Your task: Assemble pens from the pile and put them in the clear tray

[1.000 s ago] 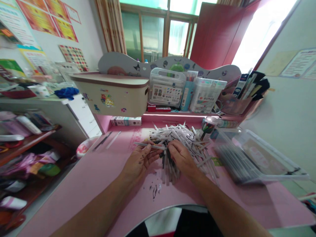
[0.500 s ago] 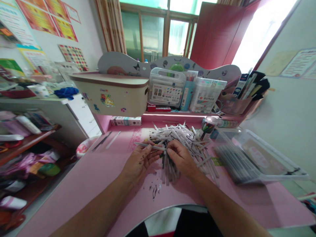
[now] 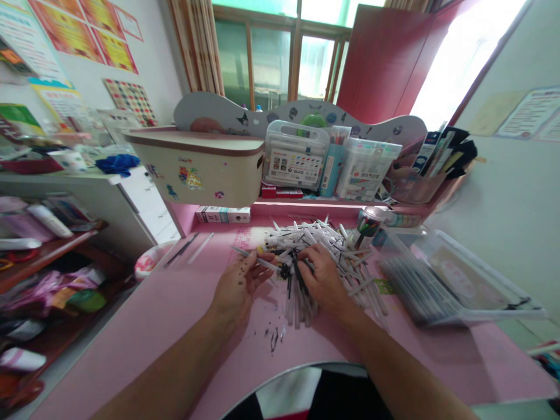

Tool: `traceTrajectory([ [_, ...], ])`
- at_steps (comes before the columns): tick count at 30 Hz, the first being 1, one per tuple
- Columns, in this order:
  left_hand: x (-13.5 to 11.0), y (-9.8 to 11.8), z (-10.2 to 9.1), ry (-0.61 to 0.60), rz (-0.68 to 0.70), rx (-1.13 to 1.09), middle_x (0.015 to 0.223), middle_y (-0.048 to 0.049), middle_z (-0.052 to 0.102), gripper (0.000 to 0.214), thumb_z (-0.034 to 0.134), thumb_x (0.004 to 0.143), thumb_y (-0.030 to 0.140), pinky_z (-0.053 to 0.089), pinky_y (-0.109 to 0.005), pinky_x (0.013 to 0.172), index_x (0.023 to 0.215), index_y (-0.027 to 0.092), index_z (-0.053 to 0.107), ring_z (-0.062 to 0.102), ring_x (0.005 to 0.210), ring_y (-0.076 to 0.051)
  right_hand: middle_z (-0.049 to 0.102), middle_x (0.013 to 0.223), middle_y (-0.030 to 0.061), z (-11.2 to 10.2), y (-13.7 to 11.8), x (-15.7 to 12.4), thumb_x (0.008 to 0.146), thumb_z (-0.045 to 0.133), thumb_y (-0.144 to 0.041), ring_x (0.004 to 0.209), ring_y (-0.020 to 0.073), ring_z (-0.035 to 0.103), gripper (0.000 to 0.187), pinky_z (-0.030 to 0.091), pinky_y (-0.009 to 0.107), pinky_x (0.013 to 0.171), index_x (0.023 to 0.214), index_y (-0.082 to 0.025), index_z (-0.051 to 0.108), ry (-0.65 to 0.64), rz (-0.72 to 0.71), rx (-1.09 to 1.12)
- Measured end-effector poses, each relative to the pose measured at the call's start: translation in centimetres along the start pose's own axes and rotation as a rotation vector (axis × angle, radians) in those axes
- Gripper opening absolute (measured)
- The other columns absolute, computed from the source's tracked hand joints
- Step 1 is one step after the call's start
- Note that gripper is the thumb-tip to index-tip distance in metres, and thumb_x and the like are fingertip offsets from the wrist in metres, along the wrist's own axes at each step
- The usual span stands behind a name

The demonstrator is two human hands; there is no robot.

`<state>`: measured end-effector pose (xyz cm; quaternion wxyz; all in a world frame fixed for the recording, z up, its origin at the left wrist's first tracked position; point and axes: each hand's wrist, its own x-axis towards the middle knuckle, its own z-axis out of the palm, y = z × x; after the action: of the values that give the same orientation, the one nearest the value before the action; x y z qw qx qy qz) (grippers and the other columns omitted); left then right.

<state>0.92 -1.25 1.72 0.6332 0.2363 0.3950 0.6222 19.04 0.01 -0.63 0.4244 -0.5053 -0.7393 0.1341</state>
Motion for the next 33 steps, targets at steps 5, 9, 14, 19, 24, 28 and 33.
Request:
traceTrajectory([
  [5, 0.1, -0.3, -0.2, 0.072, 0.02, 0.043, 0.067, -0.0017, 0.067, 0.007, 0.064, 0.08, 0.019, 0.057, -0.027, 0.059, 0.076, 0.015, 0.062, 0.064, 0.057, -0.014, 0.061, 0.113, 0.0136, 0.6, -0.5, -0.5, 0.087, 0.064, -0.023, 0.109, 0.0322, 0.05, 0.013, 0.041, 0.047, 0.094, 0.096, -0.019, 0.072, -0.19, -0.02, -0.472],
  [9, 0.3, -0.7, -0.5, 0.024, -0.006, 0.104, 0.063, 0.0025, 0.06, 0.01, 0.068, 0.077, 0.022, 0.041, -0.018, 0.042, 0.079, 0.016, 0.06, 0.047, 0.045, -0.007, 0.059, 0.122, 0.0138, 1.0, -0.8, -0.3, 0.085, 0.07, -0.031, 0.113, 0.0343, 0.048, 0.033, 0.039, 0.048, 0.096, 0.117, -0.022, 0.069, -0.195, 0.003, -0.552],
  [14, 0.2, -0.9, -0.5, 0.021, -0.037, 0.143, 0.066, 0.0015, 0.061, 0.019, 0.071, 0.076, 0.03, 0.032, -0.015, 0.038, 0.084, 0.015, 0.061, 0.044, 0.045, -0.006, 0.056, 0.132, 0.0139, 1.6, -0.7, 0.1, 0.087, 0.068, -0.039, 0.119, 0.0368, 0.045, 0.042, 0.035, 0.052, 0.098, 0.127, -0.027, 0.064, -0.195, -0.014, -0.591],
  [19, 0.0, -0.9, -0.4, 0.042, -0.066, 0.16, 0.066, 0.0016, 0.062, 0.019, 0.07, 0.079, 0.03, 0.031, -0.014, 0.038, 0.089, 0.016, 0.062, 0.045, 0.046, -0.006, 0.06, 0.122, 0.0124, 1.7, -0.6, 0.3, 0.086, 0.07, -0.037, 0.113, 0.0347, 0.048, 0.024, 0.036, 0.049, 0.096, 0.109, -0.028, 0.073, -0.186, -0.043, -0.597],
  [24, 0.1, -1.1, -0.5, 0.039, -0.092, 0.17, 0.068, 0.0001, 0.062, 0.018, 0.065, 0.083, 0.032, 0.035, -0.015, 0.039, 0.088, 0.015, 0.062, 0.048, 0.046, -0.006, 0.063, 0.109, 0.0108, 1.9, -0.3, 0.3, 0.089, 0.065, -0.028, 0.104, 0.0319, 0.05, 0.014, 0.037, 0.046, 0.089, 0.097, -0.025, 0.075, -0.178, -0.078, -0.591],
  [28, 0.0, -1.2, -0.6, 0.007, -0.146, 0.207, 0.07, -0.0009, 0.063, 0.018, 0.058, 0.087, 0.031, 0.031, -0.017, 0.035, 0.093, 0.014, 0.063, 0.049, 0.044, -0.008, 0.065, 0.102, 0.0095, 1.9, -0.1, 0.3, 0.092, 0.059, -0.023, 0.1, 0.0296, 0.051, 0.016, 0.037, 0.044, 0.087, 0.092, -0.023, 0.075, -0.174, -0.119, -0.568],
  [33, -0.3, -1.3, -0.4, -0.082, -0.195, 0.245, 0.068, 0.0004, 0.062, 0.02, 0.063, 0.084, 0.034, 0.029, -0.018, 0.032, 0.094, 0.016, 0.062, 0.051, 0.042, -0.01, 0.069, 0.099, 0.0095, 1.0, -0.2, 0.7, 0.096, 0.05, -0.022, 0.097, 0.0265, 0.054, 0.024, 0.038, 0.042, 0.091, 0.099, -0.02, 0.073, -0.046, -0.095, -0.291],
])
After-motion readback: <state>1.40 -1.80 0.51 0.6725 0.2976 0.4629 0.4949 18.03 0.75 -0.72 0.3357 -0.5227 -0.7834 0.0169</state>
